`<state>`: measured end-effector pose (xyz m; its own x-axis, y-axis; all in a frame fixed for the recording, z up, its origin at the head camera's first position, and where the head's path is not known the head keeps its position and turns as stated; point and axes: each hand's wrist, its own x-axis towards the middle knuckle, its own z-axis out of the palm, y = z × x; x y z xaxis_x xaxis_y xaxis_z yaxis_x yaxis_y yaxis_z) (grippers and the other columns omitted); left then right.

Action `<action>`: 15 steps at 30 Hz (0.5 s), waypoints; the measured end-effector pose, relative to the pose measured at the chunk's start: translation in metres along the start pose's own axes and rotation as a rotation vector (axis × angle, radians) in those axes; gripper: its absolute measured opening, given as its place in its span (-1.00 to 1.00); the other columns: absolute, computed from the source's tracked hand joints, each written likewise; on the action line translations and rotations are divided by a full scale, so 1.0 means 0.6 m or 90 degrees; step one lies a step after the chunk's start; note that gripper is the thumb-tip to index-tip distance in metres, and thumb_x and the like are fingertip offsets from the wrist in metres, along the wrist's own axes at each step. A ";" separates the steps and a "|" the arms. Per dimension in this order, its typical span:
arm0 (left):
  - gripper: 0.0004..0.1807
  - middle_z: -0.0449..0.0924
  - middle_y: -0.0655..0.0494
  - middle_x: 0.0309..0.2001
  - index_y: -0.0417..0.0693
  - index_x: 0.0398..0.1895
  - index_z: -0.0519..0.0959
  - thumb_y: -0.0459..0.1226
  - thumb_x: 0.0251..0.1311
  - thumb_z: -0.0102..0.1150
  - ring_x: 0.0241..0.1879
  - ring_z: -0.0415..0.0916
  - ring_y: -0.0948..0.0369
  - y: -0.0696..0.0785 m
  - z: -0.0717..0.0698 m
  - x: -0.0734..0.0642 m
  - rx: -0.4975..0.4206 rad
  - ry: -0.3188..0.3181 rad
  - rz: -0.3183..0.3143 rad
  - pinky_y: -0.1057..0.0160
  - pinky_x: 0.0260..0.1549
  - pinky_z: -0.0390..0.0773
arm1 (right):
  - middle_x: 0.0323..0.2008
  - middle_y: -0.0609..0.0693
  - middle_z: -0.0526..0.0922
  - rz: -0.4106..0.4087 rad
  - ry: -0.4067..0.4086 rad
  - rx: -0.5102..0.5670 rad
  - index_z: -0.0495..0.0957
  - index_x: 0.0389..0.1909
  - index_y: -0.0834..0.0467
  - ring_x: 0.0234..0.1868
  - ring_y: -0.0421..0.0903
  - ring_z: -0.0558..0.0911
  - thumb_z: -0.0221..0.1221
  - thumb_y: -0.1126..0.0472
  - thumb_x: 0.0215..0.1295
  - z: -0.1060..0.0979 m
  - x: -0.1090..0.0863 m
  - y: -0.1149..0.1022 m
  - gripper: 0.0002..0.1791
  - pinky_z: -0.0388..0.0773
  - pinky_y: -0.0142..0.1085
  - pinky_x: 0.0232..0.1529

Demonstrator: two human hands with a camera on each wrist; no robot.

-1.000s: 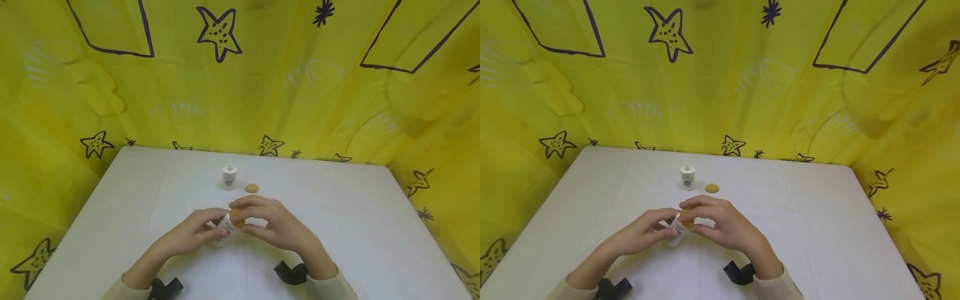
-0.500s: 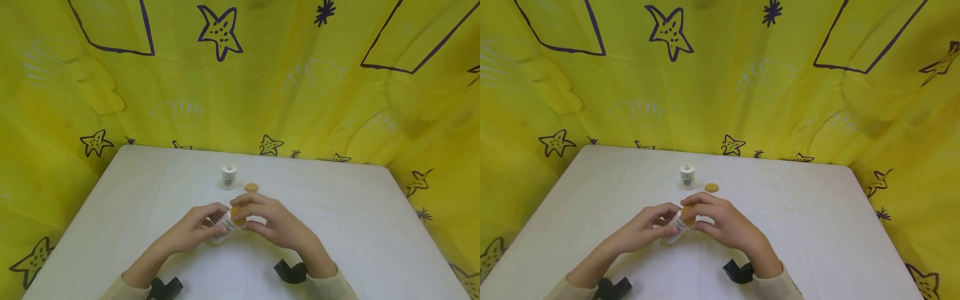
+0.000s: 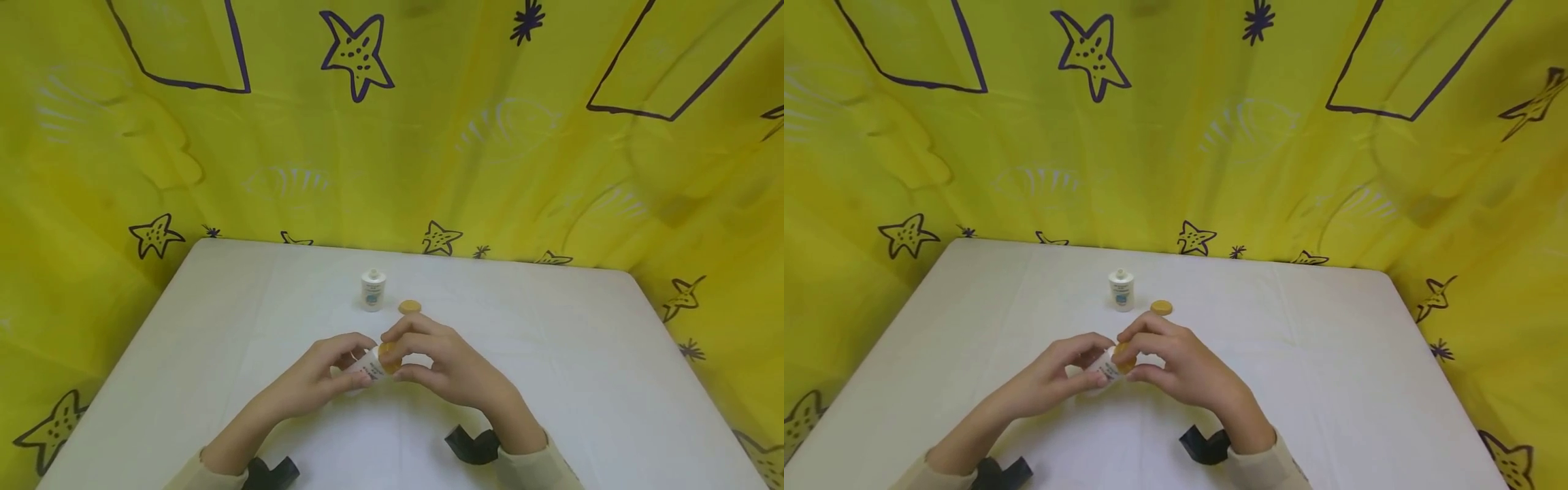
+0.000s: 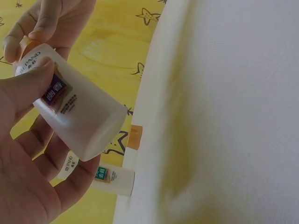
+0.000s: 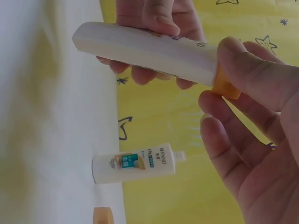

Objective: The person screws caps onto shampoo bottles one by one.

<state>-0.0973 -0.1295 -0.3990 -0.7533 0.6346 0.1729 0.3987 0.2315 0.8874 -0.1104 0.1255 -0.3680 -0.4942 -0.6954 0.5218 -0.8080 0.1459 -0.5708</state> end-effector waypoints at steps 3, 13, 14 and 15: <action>-0.68 0.64 0.19 -0.15 0.07 0.11 0.52 -0.15 0.34 0.24 -0.28 0.62 0.29 0.000 0.001 -0.001 0.015 0.016 0.003 0.25 -0.29 0.63 | -0.05 -0.10 0.58 -0.005 0.022 -0.009 0.64 -0.16 0.02 0.01 -0.16 0.59 0.44 0.33 0.04 0.006 0.000 0.003 -0.67 0.58 -0.42 -0.07; -0.64 0.63 0.16 -0.14 0.08 0.17 0.49 -0.15 0.35 0.22 -0.26 0.63 0.30 0.000 0.004 0.001 0.047 0.055 0.012 0.25 -0.31 0.61 | -0.09 -0.13 0.59 0.039 0.086 -0.059 0.67 -0.17 -0.01 0.03 -0.14 0.60 0.44 0.21 0.10 0.018 -0.002 0.006 -0.74 0.56 -0.45 -0.19; -0.64 0.63 0.15 -0.13 0.08 0.17 0.49 -0.16 0.36 0.22 -0.26 0.63 0.30 0.001 0.004 0.002 0.047 0.056 0.015 0.25 -0.31 0.62 | -0.09 -0.13 0.59 0.045 0.090 -0.058 0.67 -0.17 -0.01 0.03 -0.15 0.60 0.44 0.20 0.10 0.018 -0.001 0.006 -0.74 0.56 -0.44 -0.20; -0.64 0.63 0.15 -0.13 0.08 0.18 0.49 -0.16 0.36 0.21 -0.27 0.63 0.30 0.001 0.004 0.003 0.044 0.056 0.016 0.25 -0.31 0.62 | -0.09 -0.13 0.59 0.050 0.095 -0.057 0.68 -0.15 -0.01 0.01 -0.16 0.60 0.44 0.19 0.11 0.018 -0.001 0.005 -0.74 0.57 -0.41 -0.22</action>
<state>-0.0971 -0.1267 -0.3993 -0.7844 0.5746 0.2338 0.4509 0.2692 0.8510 -0.1093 0.1187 -0.3770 -0.5931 -0.5680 0.5706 -0.7875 0.2619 -0.5579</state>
